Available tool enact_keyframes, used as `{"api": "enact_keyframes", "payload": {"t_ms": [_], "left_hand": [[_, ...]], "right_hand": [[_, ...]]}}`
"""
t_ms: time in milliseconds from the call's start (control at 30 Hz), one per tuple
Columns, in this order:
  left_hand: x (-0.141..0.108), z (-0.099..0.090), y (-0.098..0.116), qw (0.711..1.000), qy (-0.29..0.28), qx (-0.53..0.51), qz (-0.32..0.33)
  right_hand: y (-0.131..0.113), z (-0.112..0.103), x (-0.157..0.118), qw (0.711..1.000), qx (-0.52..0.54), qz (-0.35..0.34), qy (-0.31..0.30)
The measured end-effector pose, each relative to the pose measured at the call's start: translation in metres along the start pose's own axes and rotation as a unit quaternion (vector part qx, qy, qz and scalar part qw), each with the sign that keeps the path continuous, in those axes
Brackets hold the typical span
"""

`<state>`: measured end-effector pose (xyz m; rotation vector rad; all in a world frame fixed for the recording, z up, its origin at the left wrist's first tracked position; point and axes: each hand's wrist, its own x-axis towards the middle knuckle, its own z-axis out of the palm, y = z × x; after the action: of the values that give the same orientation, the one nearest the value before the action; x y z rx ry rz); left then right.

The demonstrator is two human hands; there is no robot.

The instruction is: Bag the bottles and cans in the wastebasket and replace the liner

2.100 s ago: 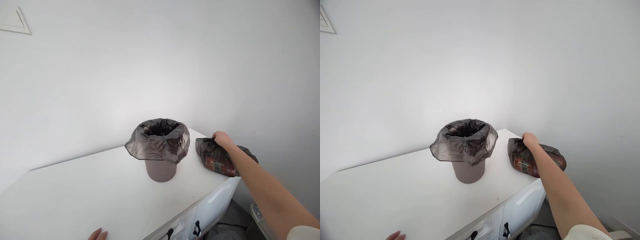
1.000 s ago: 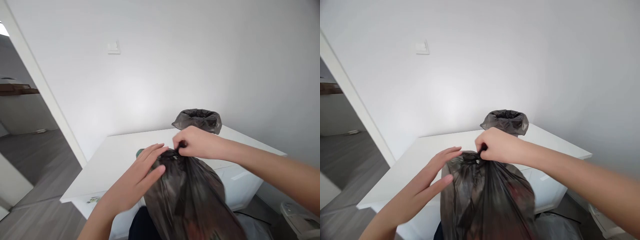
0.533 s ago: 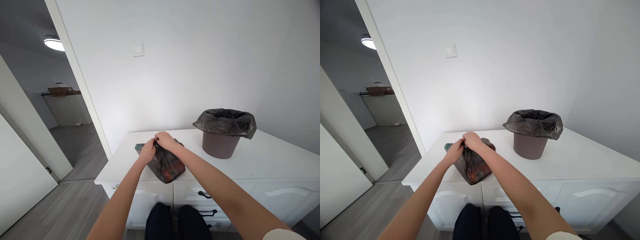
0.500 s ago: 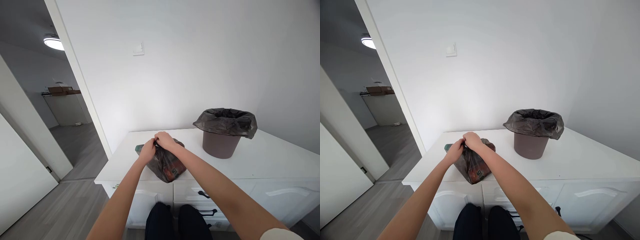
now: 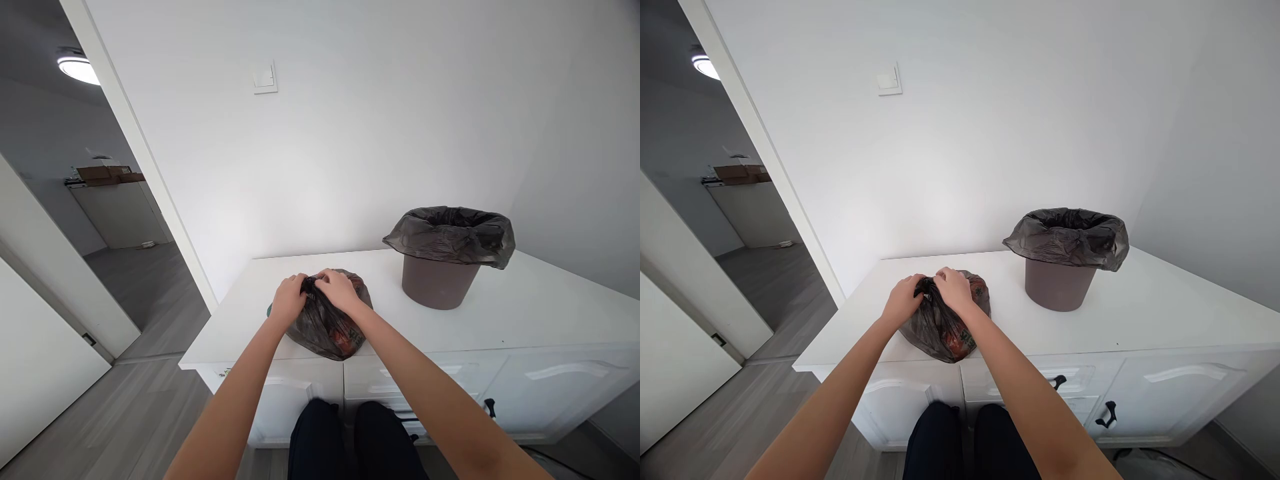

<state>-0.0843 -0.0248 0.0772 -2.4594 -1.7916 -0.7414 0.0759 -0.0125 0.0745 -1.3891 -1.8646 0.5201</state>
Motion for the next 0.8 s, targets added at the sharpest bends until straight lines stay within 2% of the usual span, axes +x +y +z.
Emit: {"api": "enact_keyframes", "payload": {"t_ms": [133,267,400,500,600,667,733,767,800], "left_hand": [[0.004,0.005,-0.011,1.0,0.0,-0.002,0.009],[0.007,-0.001,-0.038,1.0,0.012,-0.012,-0.01],[-0.002,-0.018,-0.067,0.996,0.039,-0.034,-0.078],[-0.013,-0.031,-0.075,0.988,0.049,-0.053,-0.133],[-0.02,-0.041,-0.059,0.983,0.061,-0.067,-0.158],[-0.021,-0.044,-0.038,0.983,0.103,-0.049,-0.147],[-0.021,-0.042,-0.014,0.984,0.15,0.0,-0.092],[-0.021,-0.04,-0.003,0.987,0.154,0.029,-0.045],[-0.02,-0.035,0.005,0.989,0.133,0.058,0.009]], "right_hand": [[0.002,0.003,-0.009,0.999,-0.008,-0.028,-0.019],[0.012,-0.011,-0.016,0.999,0.019,-0.045,0.003],[0.043,-0.035,-0.024,0.997,0.046,-0.024,0.058],[0.07,-0.047,-0.028,0.993,0.06,0.009,0.099],[0.085,-0.047,-0.03,0.987,0.073,0.03,0.139],[0.083,-0.041,-0.03,0.976,0.068,0.013,0.205],[0.069,-0.032,-0.03,0.964,0.032,-0.038,0.262],[0.059,-0.027,-0.029,0.962,0.005,-0.074,0.263],[0.048,-0.023,-0.027,0.965,-0.027,-0.114,0.236]]}}
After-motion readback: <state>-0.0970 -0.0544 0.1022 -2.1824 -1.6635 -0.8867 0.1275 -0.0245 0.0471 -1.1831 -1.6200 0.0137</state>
